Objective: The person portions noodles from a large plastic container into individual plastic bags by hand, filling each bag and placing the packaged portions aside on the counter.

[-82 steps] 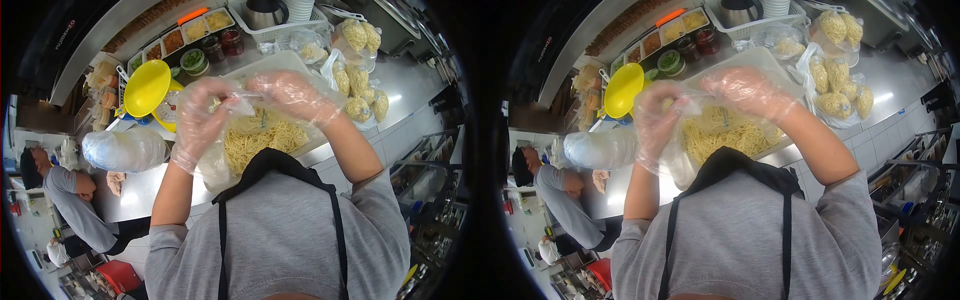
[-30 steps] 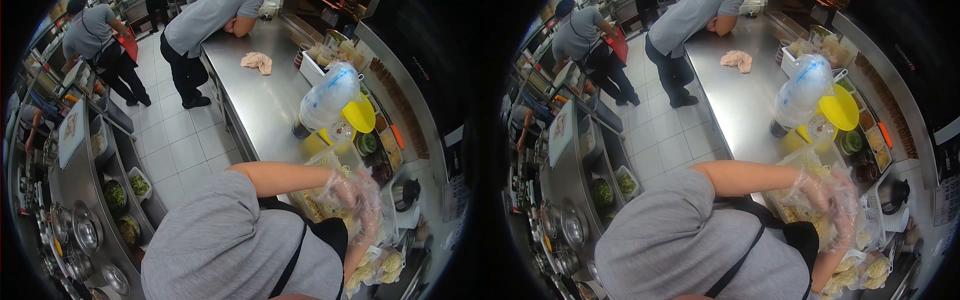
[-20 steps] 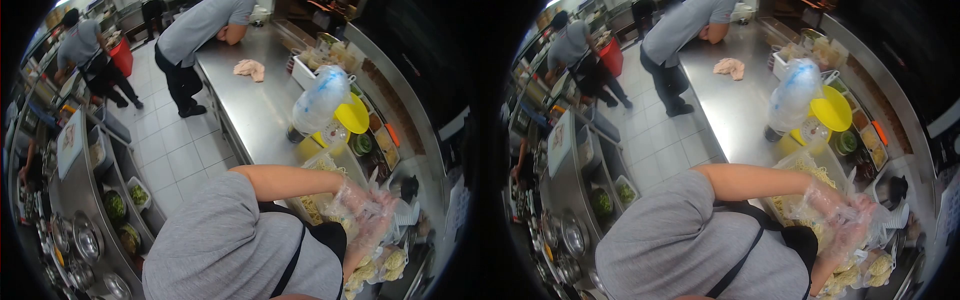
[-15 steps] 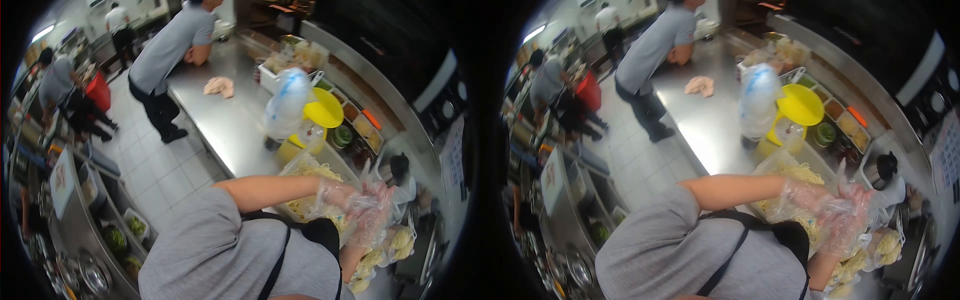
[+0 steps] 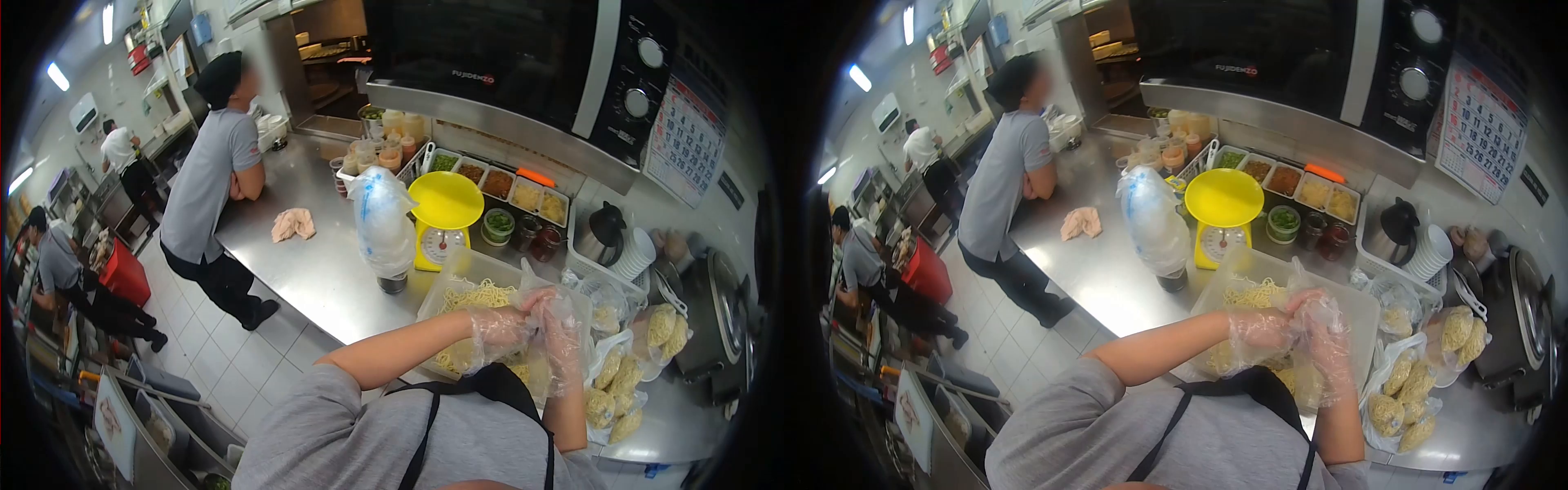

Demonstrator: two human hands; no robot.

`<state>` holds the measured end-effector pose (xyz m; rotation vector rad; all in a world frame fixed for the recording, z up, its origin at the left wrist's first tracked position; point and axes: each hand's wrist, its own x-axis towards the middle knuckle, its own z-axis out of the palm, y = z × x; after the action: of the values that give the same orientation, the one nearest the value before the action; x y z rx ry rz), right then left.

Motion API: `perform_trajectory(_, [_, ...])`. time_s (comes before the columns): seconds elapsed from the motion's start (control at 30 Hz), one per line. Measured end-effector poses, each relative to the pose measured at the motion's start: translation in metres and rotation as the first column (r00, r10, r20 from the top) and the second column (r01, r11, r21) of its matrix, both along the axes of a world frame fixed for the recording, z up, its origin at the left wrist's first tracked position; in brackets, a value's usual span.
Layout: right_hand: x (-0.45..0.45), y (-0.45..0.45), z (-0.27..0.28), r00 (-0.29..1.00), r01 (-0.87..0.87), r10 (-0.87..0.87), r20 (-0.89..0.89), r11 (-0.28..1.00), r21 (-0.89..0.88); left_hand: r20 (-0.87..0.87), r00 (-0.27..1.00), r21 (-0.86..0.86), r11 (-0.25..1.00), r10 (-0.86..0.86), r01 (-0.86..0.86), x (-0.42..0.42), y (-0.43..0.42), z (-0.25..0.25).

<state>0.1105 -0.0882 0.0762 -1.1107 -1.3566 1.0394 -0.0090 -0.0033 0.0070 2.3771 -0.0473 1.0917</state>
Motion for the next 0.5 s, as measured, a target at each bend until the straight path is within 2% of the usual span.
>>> perform_trajectory(0.03, [0.0,-0.002,-0.001,0.999,-0.002,0.002,-0.051,1.0,-0.003,-0.197,0.973,-0.407,0.913,-0.122,0.032,-0.002,-0.002,0.005])
perform_trajectory(0.1, [0.001,-0.007,0.011,0.994,0.029,-0.024,-0.107,0.999,0.044,-0.326,0.892,-0.737,0.675,-0.314,-0.031,-0.01,-0.012,0.036])
perform_trajectory(0.13, [0.001,-0.007,0.016,0.987,0.046,-0.032,-0.157,0.995,0.091,-0.446,0.871,-0.524,0.849,-0.205,-0.069,-0.011,-0.014,0.045])
perform_trajectory(0.17, [0.005,-0.003,0.019,0.987,0.054,-0.039,-0.158,0.994,0.093,-0.529,0.846,-0.269,0.959,-0.066,-0.093,-0.014,-0.016,0.051])
perform_trajectory(0.2, [0.013,0.002,0.022,0.999,0.028,-0.02,-0.034,0.971,0.238,-0.529,0.846,-0.27,0.959,-0.072,-0.087,-0.016,-0.019,0.056])
perform_trajectory(0.23, [0.02,0.004,0.023,0.996,-0.017,-0.019,0.092,0.928,0.373,-0.346,0.937,-0.423,0.898,-0.039,-0.119,-0.018,-0.022,0.059])
perform_trajectory(0.27, [0.027,0.009,0.012,0.995,-0.009,-0.027,0.092,0.928,0.373,-0.159,0.987,-0.567,0.816,0.027,-0.114,-0.021,-0.025,0.063])
perform_trajectory(0.3, [0.031,0.02,-0.007,0.993,0.035,0.006,-0.116,0.938,0.346,-0.159,0.987,-0.565,0.818,0.019,-0.107,-0.026,-0.028,0.069])
perform_trajectory(0.33, [0.033,0.027,-0.022,0.948,0.069,0.035,-0.318,0.948,0.311,-0.022,0.995,-0.591,0.802,0.098,-0.092,-0.031,-0.031,0.075])
perform_trajectory(0.37, [0.027,0.025,-0.029,0.949,0.074,0.031,-0.315,0.946,0.315,0.115,0.977,-0.614,0.786,0.178,-0.071,-0.032,-0.032,0.078])
perform_trajectory(0.4, [0.014,0.02,-0.036,0.877,0.063,0.053,-0.477,0.973,0.224,0.089,0.967,-0.525,0.836,0.238,-0.157,-0.033,-0.028,0.061])
perform_trajectory(0.43, [0.003,0.013,-0.041,0.778,0.035,0.055,-0.626,0.991,0.13,0.092,0.968,-0.527,0.836,0.234,-0.152,-0.032,-0.025,0.046])
perform_trajectory(0.47, [-0.005,0.005,-0.041,0.743,-0.063,0.141,-0.655,0.988,0.141,0.138,0.913,-0.219,0.911,0.383,-0.349,-0.032,-0.024,0.043])
perform_trajectory(0.5, [-0.01,0.002,-0.052,0.745,-0.059,0.141,-0.652,0.988,0.145,0.178,0.881,-0.049,0.899,0.438,-0.436,-0.032,-0.022,0.038])
